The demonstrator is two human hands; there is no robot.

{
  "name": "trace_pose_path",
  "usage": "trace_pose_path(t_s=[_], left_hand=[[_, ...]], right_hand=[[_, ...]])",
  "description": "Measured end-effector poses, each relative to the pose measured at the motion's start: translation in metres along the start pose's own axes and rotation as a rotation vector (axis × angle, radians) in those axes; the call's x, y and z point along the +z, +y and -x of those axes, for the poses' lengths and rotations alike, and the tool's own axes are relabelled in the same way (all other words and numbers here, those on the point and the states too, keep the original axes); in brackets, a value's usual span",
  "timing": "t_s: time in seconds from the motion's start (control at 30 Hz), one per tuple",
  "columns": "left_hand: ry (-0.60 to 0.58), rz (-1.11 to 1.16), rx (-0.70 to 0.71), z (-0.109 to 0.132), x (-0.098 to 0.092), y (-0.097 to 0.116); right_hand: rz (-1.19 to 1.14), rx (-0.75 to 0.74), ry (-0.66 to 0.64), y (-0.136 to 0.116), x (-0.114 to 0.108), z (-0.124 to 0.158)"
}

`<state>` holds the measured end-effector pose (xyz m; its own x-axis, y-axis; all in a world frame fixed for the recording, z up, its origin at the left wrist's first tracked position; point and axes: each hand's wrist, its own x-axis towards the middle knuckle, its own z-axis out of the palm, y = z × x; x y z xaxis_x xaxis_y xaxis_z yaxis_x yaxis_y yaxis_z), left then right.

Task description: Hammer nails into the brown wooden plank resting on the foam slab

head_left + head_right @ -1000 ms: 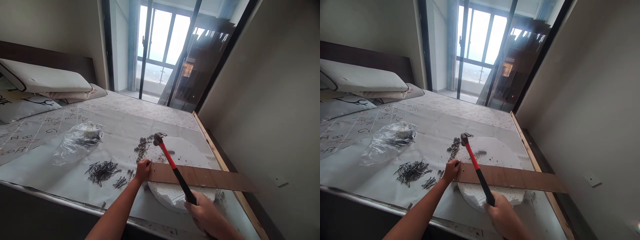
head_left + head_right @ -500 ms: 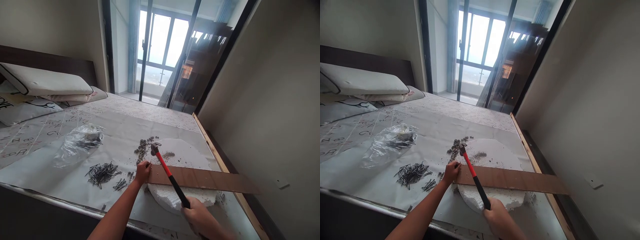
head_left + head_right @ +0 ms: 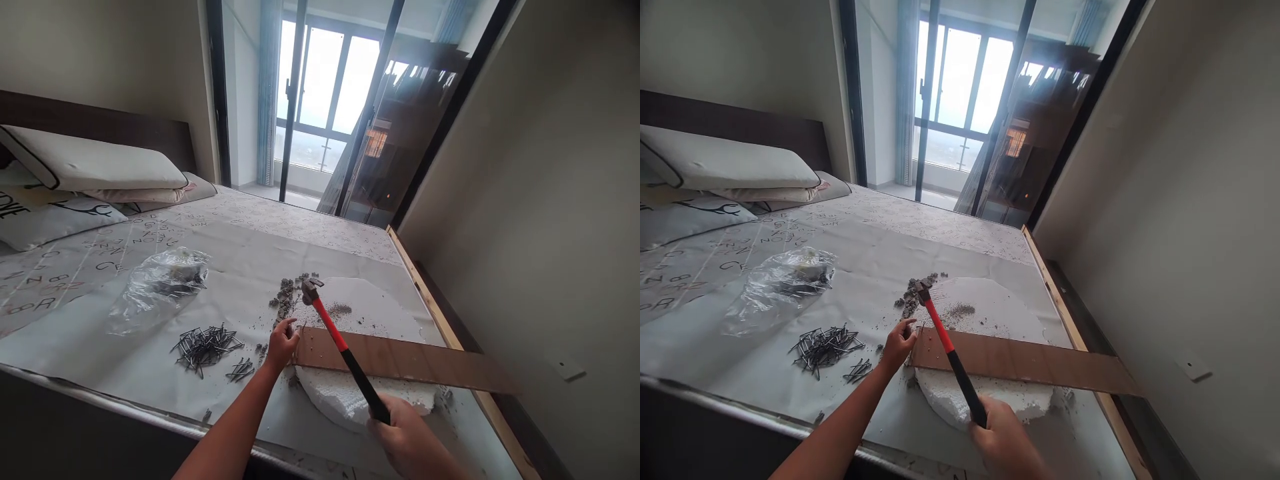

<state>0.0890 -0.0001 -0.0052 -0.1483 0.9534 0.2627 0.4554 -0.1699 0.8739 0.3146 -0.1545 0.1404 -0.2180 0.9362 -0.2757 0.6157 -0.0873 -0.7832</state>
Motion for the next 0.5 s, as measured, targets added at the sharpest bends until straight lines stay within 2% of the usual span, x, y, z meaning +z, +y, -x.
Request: trace_pose_path(t_s=[0.13,0.27,0.4,0.5], left_hand=[[-0.126,-0.123,-0.033,0.008,-0.006,0.002],[-0.246,-0.14,-0.121,0.016,-0.007,-0.001],[-0.274,-0.052,-0.174,0.02,0.0,-0.01],[-0.243,-0.043,-0.205,0.022,0.004,-0.014]], right_hand=[[-0.11,0.025,-0.017,0.01,0.001,0.003],[-0.19,0.161,-0.09,0.021,0.009,0.002],[-0.175,0.127,-0.064,0.028,0.013,-0.001],[-0.182,0.071,-0.023,0.03,0.014,-0.004]])
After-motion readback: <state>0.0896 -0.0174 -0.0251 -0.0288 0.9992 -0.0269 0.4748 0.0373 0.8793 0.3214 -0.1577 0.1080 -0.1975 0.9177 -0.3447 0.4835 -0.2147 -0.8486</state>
